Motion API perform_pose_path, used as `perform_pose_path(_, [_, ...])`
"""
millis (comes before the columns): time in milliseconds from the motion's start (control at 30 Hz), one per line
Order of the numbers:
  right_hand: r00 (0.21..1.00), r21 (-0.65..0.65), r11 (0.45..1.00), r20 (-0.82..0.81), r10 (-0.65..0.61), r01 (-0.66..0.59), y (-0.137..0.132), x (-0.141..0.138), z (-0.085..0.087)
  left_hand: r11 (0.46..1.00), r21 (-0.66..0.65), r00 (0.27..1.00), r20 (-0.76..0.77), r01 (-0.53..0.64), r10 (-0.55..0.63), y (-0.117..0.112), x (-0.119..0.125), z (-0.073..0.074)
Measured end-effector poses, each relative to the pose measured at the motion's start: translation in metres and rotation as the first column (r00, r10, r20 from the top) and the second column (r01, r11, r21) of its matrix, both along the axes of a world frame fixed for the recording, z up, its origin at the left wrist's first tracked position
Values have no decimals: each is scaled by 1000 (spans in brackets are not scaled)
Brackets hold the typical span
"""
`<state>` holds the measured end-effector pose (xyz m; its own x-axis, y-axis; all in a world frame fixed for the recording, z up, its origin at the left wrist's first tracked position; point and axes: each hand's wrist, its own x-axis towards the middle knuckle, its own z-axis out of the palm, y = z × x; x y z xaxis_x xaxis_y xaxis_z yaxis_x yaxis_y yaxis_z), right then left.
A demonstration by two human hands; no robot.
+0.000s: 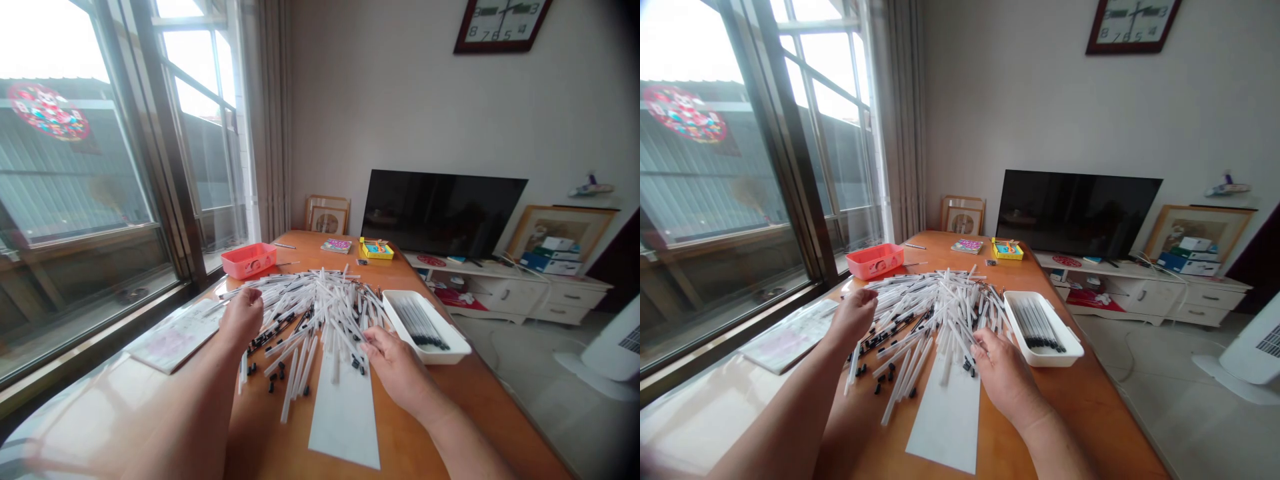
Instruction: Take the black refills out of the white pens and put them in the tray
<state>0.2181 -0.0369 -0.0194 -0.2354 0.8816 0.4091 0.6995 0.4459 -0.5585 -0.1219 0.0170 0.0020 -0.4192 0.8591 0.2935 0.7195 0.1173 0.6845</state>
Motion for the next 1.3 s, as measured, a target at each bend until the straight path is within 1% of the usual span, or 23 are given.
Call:
perform_pose_path(67, [1000, 2, 1000, -6, 3, -3, 0, 0, 1, 991, -105, 985, -162, -79, 61, -2, -4, -2])
perform_pose_path(133, [1000, 1, 1000, -5, 5, -5, 0, 1, 2, 981, -150, 960, -270, -123, 79, -6, -4, -2])
perform_pose_path(233, [1000, -7, 1000, 2, 5, -5, -1, 0, 4, 963, -207, 912, -402, -170, 75, -9, -2, -3])
perform_pose_path(300, [1000, -13, 1000, 6, 5, -4, -2, 0, 6, 949, -252, 899, -434, -188, 62, -8, -2, -4])
perform_pose_path(400, [1000, -9, 1000, 14, 2, -2, -2, 0, 7, 935, -306, 904, -427, -179, 33, -6, -3, -7])
perform_pose_path(467, [1000, -6, 1000, 16, 3, -3, -3, 0, 7, 932, -319, 907, -420, -172, 24, -4, -4, -9])
perform_pose_path(567, [1000, -9, 1000, 16, 7, -7, -3, 0, 6, 934, -325, 913, -407, -147, 2, -1, -8, -14])
perform_pose_path(667, [1000, -17, 1000, 15, 3, -3, -2, 0, 5, 948, -299, 919, -393, -113, -15, 2, -11, -18])
perform_pose_path(800, [1000, -21, 1000, 16, 1, -1, -2, 0, 4, 954, -286, 922, -386, -86, -33, 3, -9, -18])
perform_pose_path(933, [1000, -27, 1000, 21, 4, -4, -2, -1, 4, 955, -291, 915, -398, -55, -69, 1, 0, -16])
perform_pose_path(1033, [1000, -19, 1000, 31, 1, 0, -3, -1, 4, 966, -258, 898, -422, 8, -120, 2, 6, -20])
perform_pose_path(1133, [999, -18, 1000, 37, -6, 7, -2, -1, 5, 975, -215, 897, -420, 47, -136, 7, 9, -23])
perform_pose_path(1200, [999, -26, 1000, 37, -9, 10, -2, -1, 5, 983, -162, 917, -374, 84, -140, 9, 10, -23])
perform_pose_path(1300, [999, -44, 999, 37, -10, 11, -3, -1, 5, 984, -16, 956, -233, 178, -177, 10, 15, -18])
